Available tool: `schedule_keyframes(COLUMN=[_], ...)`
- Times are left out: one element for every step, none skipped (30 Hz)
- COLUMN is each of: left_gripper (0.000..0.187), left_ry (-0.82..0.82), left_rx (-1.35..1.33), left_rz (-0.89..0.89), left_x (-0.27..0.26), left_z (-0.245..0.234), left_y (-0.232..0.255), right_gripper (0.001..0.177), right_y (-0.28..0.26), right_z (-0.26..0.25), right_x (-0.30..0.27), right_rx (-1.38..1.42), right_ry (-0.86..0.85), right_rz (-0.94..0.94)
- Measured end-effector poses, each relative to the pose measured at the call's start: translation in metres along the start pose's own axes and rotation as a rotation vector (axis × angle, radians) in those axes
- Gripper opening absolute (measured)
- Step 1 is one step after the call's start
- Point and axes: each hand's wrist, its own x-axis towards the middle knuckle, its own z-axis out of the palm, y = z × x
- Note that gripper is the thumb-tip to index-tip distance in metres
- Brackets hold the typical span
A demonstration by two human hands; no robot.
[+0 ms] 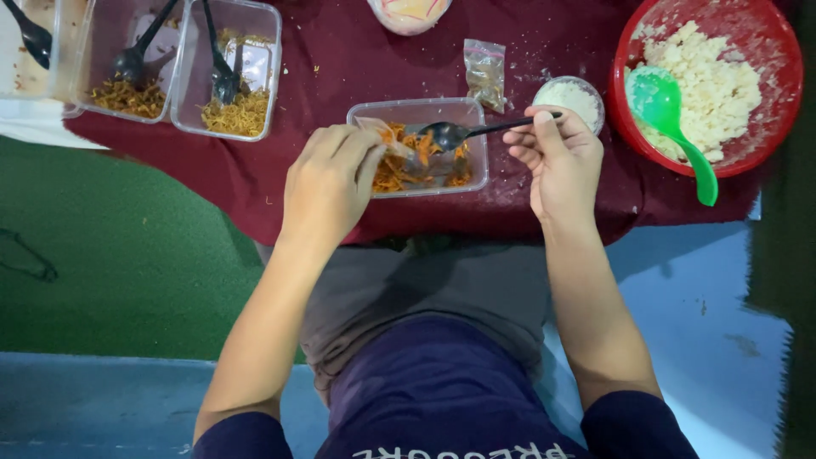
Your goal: Package food ingredients into small bags and wrap rice balls for boxing
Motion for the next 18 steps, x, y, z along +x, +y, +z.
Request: schedule_keyframes(left_gripper=[0.006,0.006,0.005,0.005,0.006,0.006,0.006,0.005,0.005,0.005,0.004,0.004,0.004,0.005,0.006,0.006,0.006,0.005], left_ry=[0.001,0.002,0.003,0.005,0.005,0.002,0.003,-0.009,-0.021,-0.023,-0.016,-0.007,-0.007,-0.004,-0.002,-0.001,0.009,0.019], left_rx=[-0.002,-0.01,-0.019,-0.016,-0.04,-0.063,-0.06,-0.047,-0.035,-0.036,-0.006,0.024,0.023,0.031,0.039,0.039,0.06,0.082], left_rz=[0.003,0.009,0.015,0.015,0.028,0.039,0.037,0.064,0.091,0.092,0.119,0.147,0.149,0.157,0.165,0.166,0.141,0.113], left_x=[0.002,0.003,0.004,0.005,0.005,0.005,0.006,0.006,0.006,0.006,0.005,0.006,0.006,0.006,0.005,0.005,0.005,0.003], left_z=[0.0,0.0,0.0,0.001,0.001,0.0,0.001,0.002,0.003,0.005,0.007,0.01,0.01,0.01,0.01,0.008,0.006,0.004], left_y=[0.001,0.001,0.002,0.002,0.001,0.001,0.0,-0.001,-0.002,-0.003,-0.003,-0.004,-0.006,-0.008,-0.01,-0.01,-0.009,-0.009], right_gripper=[0.018,0.018,0.018,0.018,0.017,0.017,0.017,0.016,0.015,0.015,0.015,0.015,0.015,0.015,0.014,0.014,0.013,0.013], right_y=[0.0,0.001,0.001,0.0,-0.002,-0.003,-0.005,-0.007,-0.009,-0.012,-0.014,-0.017,-0.016,-0.014,-0.012,-0.018,-0.023,-0.028], right_z=[-0.001,-0.002,-0.003,-0.003,-0.003,-0.002,-0.001,-0.001,-0.001,0.001,0.002,0.004,0.006,0.007,0.009,0.015,0.02,0.026], right_x=[0.001,0.002,0.003,0.002,0.001,0.0,0.0,0.0,-0.001,-0.002,-0.003,-0.003,-0.002,-0.002,-0.001,-0.006,-0.01,-0.015], right_rx=[0.0,0.021,0.041,0.042,0.046,0.051,0.052,0.056,0.061,0.061,-0.01,-0.081,-0.081,-0.197,-0.313,-0.313,-0.416,-0.518], right_ry=[0.003,0.001,-0.001,-0.004,0.003,0.009,0.006,0.019,0.033,0.035,0.042,0.048,0.05,0.043,0.036,0.037,0.014,-0.013], right_rz=[-0.003,0.019,0.04,0.039,0.043,0.048,0.049,0.045,0.041,0.043,-0.017,-0.078,-0.08,-0.195,-0.309,-0.31,-0.415,-0.518])
